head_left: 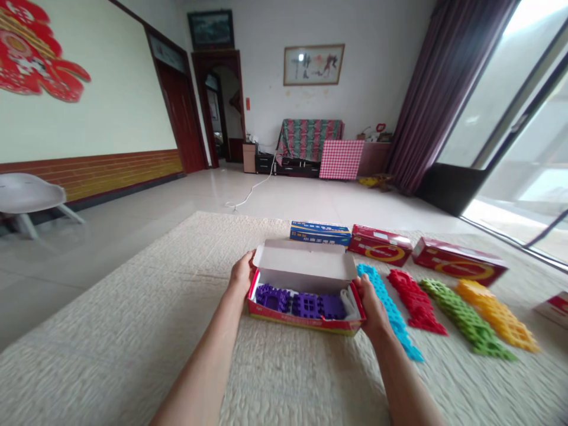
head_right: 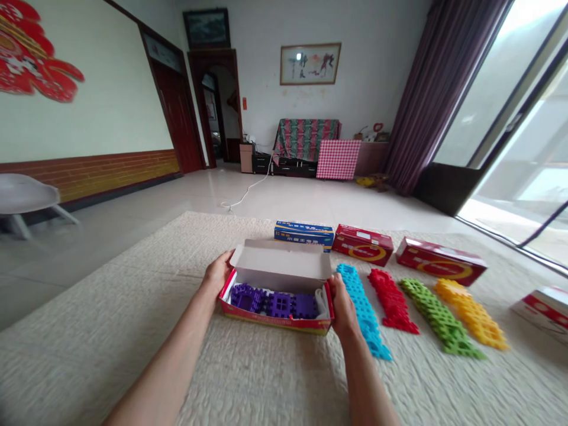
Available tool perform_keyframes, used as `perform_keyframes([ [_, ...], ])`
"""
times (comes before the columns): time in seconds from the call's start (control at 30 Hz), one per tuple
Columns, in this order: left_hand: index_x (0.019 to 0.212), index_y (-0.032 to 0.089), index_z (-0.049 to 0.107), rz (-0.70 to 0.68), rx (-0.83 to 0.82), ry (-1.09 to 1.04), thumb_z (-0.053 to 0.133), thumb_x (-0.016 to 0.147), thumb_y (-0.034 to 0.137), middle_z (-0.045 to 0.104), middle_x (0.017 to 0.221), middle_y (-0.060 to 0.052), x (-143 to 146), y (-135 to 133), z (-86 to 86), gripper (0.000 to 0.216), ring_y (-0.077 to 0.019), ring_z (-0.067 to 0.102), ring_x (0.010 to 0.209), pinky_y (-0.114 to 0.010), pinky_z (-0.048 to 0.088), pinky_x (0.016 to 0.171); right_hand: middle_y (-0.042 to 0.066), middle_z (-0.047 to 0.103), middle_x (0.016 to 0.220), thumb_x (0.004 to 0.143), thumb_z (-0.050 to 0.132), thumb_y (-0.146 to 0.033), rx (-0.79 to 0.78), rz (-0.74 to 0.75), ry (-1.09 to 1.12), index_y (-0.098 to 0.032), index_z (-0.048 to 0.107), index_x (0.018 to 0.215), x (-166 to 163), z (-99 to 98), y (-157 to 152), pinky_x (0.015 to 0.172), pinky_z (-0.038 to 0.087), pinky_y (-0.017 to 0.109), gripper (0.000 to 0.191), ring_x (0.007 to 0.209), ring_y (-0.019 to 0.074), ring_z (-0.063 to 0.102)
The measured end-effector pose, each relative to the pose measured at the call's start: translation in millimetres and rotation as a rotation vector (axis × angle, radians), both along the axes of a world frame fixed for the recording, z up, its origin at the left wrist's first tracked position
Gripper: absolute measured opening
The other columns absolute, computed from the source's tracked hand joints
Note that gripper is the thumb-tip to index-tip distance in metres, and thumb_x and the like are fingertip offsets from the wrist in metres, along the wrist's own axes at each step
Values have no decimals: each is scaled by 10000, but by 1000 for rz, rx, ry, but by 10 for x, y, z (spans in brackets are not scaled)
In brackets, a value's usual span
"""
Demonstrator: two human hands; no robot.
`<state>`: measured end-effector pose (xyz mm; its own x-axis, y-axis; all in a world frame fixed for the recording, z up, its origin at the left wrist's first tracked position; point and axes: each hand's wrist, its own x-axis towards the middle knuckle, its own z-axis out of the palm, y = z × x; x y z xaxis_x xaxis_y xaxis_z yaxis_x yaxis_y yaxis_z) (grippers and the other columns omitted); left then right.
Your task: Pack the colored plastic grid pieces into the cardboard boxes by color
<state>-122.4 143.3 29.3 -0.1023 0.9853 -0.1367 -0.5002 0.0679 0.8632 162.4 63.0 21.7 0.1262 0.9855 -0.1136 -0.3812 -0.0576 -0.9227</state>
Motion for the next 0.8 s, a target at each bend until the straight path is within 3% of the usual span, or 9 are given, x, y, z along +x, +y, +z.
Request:
perform_keyframes([
  [0.2, 887, 130, 675, -127, 24, -29, 638, 699, 332, 702, 650, -53, 2, -98, 79, 278, -229, 694, 674, -308, 528, 621, 8, 708, 650, 782, 568, -520, -31, -76, 83, -218, 614, 770, 20, -3, 29, 562, 581, 320, 307, 648, 220, 698],
  [0.43, 1046, 146, 654, -267, 195, -60, 696, 710, 353, 738, 786, -51, -5, -267, 57, 397, -219, 702, 729, -303, 516, 680, -2, 743, 858, 797, 590, -478, 111, 14, -8, -231, 655, 1000, 83, 11, -27, 646, 579, 320, 327, 803, 226, 702],
  [0.6, 1031, 135, 654, -223, 193, -63, 743, 652, 258, 742, 798, -57, -48, -266, 37, 408, -235, 700, 797, -315, 506, 718, -9, 720, 1064, 783, 634, -423, 193, 13, -56, -247, 640, 1111, 73, 87, -67, 757, 559, 327, 373, 962, 235, 674],
  [0.8, 1000, 185, 669, -204, 255, 12, 751, 606, 165, 734, 819, -26, -138, -263, 104, 403, -186, 685, 744, -285, 491, 714, 2, 745, 955, 683, 728, -365, 138, 44, -17, -260, 671, 1026, 115, 160, -107, 746, 563, 355, 363, 884, 249, 698],
])
